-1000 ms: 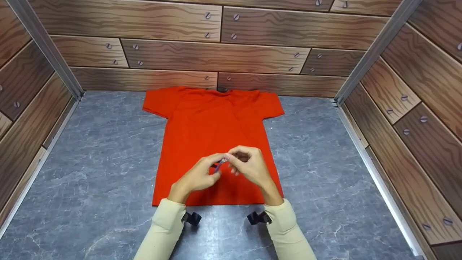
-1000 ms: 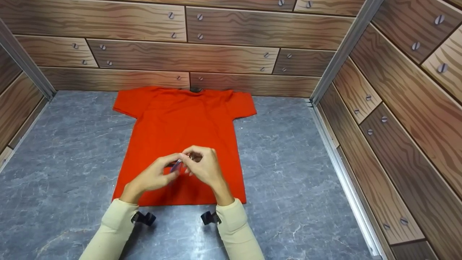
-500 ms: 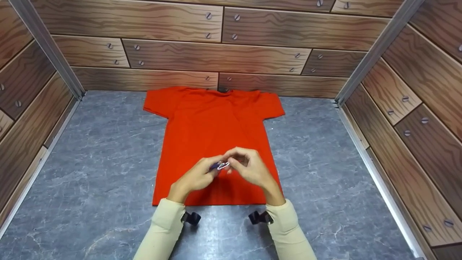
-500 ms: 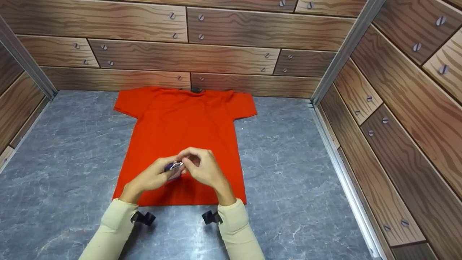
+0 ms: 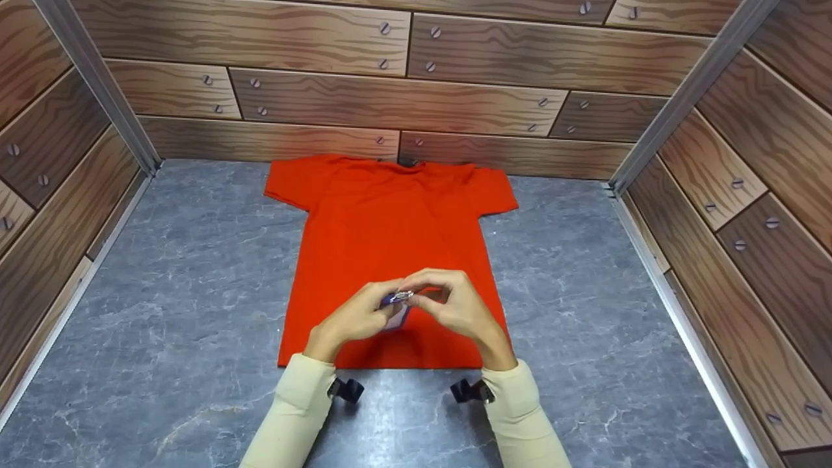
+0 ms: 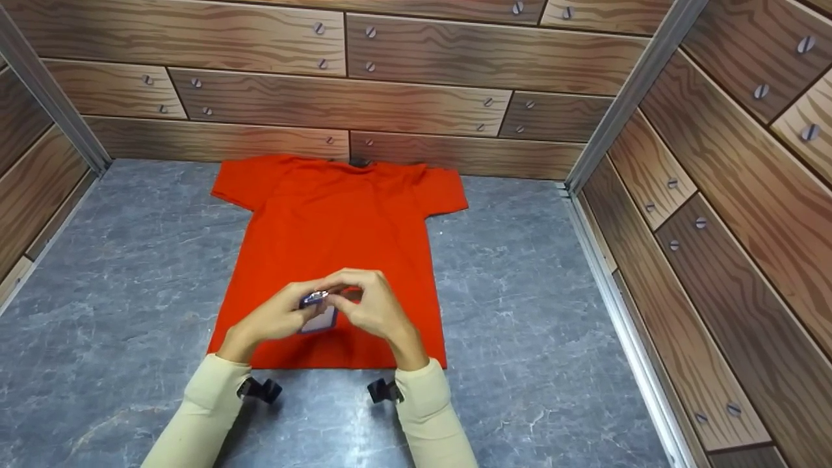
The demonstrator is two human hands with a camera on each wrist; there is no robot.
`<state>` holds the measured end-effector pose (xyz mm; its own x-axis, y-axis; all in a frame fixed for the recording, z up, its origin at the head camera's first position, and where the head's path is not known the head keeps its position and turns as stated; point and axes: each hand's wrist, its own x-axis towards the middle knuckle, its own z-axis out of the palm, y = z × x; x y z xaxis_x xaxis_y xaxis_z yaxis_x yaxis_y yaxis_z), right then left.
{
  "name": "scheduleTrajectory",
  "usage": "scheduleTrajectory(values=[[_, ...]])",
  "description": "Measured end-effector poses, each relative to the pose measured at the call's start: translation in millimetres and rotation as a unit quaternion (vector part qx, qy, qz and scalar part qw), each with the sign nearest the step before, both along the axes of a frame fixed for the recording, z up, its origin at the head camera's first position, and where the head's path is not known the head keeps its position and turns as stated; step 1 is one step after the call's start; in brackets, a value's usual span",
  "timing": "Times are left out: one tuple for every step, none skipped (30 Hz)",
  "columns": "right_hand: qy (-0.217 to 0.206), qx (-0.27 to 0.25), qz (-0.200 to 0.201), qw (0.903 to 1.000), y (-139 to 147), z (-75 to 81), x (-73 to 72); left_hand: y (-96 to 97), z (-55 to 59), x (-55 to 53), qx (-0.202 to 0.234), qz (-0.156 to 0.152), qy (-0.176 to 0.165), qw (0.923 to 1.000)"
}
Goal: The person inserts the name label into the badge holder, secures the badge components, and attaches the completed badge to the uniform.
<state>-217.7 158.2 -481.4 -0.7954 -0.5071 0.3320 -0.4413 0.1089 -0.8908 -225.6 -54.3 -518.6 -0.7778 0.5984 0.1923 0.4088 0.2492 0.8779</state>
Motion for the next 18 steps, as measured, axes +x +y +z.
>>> scheduleTrajectory(values=[[0.003, 0.001, 0.003, 1.0, 0.3, 0.0, -0.1, 0.3, 0.0, -0.3, -0.004, 0.001, 0.005, 1.0], [0.006, 0.002, 0.006, 1.0, 0.4, -0.1, -0.2, 0.5, -0.2, -0.6, -0.007, 0.004, 0.008, 0.9999], [0.008, 0.002, 0.007, 0.9999, 0.3, -0.1, -0.3, 0.6, -0.2, -0.8, -0.01, 0.006, 0.01, 0.9999], [0.01, 0.002, 0.005, 0.9999, 0.2, -0.2, -0.5, 0.6, -0.1, -0.7, -0.012, 0.007, 0.011, 0.9998], [0.012, 0.003, 0.001, 0.9999, 0.1, -0.5, -0.6, 0.7, -0.3, -0.8, -0.013, 0.007, 0.011, 0.9998], [0.014, 0.003, -0.004, 0.9999, 0.0, -0.7, -0.7, 0.9, -0.6, -0.9, -0.015, 0.007, 0.011, 0.9998], [0.017, 0.002, -0.01, 0.9998, -0.1, -0.8, -0.8, 1.1, -0.8, -0.9, -0.016, 0.006, 0.012, 0.9998], [0.019, 0.0, -0.015, 0.9997, -0.1, -1.0, -0.9, 1.2, -0.9, -0.8, -0.017, 0.006, 0.011, 0.9998], [0.022, -0.003, -0.02, 0.9995, 0.0, -1.2, -1.1, 1.4, -0.9, -0.7, -0.019, 0.006, 0.012, 0.9997], [0.026, -0.004, -0.026, 0.9993, 0.1, -1.5, -1.3, 1.5, -0.8, -0.5, -0.022, 0.006, 0.014, 0.9996], [0.028, -0.007, -0.029, 0.9992, 0.0, -1.7, -1.5, 1.6, -0.8, -0.3, -0.024, 0.007, 0.015, 0.9996], [0.029, -0.01, -0.031, 0.999, 0.0, -1.8, -1.6, 1.6, -0.7, -0.2, -0.026, 0.008, 0.017, 0.9995], [0.031, -0.013, -0.032, 0.9989, -0.1, -1.9, -1.7, 1.6, -0.6, 0.0, -0.028, 0.009, 0.018, 0.9994], [0.032, -0.014, -0.031, 0.9989, 0.0, -2.2, -1.8, 1.5, -0.3, 0.3, -0.03, 0.01, 0.019, 0.9993], [0.032, -0.015, -0.031, 0.9989, 0.0, -2.3, -1.8, 1.5, -0.1, 0.4, -0.03, 0.011, 0.021, 0.9993], [0.033, -0.014, -0.03, 0.9989, 0.0, -2.3, -1.7, 1.5, 0.0, 0.4, -0.03, 0.011, 0.022, 0.9993], [0.034, -0.014, -0.03, 0.9989, 0.1, -2.2, -1.6, 1.5, -0.1, 0.3, -0.029, 0.01, 0.022, 0.9993], [0.035, -0.014, -0.029, 0.9989, 0.3, -2.1, -1.5, 1.6, -0.2, 0.2, -0.029, 0.01, 0.023, 0.9993]])
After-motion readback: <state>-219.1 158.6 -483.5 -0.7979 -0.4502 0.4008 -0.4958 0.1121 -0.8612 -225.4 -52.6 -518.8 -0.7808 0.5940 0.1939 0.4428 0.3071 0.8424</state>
